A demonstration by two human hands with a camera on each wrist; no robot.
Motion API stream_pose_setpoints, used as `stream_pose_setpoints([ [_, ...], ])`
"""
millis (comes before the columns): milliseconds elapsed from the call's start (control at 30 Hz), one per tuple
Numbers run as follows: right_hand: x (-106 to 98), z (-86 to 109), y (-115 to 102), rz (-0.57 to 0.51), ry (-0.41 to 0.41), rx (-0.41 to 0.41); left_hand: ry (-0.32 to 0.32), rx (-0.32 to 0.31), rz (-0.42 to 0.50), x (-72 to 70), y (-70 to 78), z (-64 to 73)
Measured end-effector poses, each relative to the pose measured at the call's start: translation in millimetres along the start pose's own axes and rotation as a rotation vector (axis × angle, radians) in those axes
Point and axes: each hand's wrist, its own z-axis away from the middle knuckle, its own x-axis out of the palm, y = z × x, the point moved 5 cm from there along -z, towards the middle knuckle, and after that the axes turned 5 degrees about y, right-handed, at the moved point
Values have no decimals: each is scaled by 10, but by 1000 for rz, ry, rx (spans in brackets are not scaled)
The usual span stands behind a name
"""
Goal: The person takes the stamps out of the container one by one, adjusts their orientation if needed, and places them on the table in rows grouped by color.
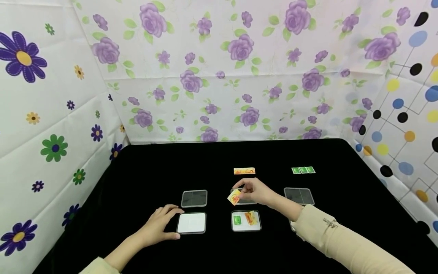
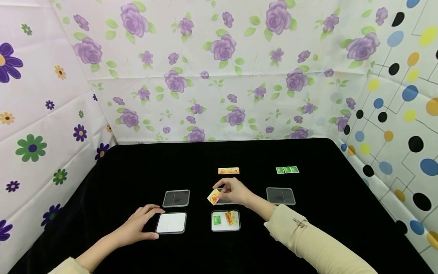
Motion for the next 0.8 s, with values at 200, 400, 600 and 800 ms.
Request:
stream_pose_setpoints([
  [200, -47, -14, 68, 36, 42, 40, -3, 3, 3, -9, -6, 0],
  [400, -96, -55, 96, 47, 69, 34, -19, -13, 11, 15, -18, 13],
  [600, -160, -97, 70, 108, 105, -9, -2, -2, 10, -4, -6, 9],
  [800, -204, -142, 52, 137, 136, 0, -16, -6, 8, -22, -10, -2],
])
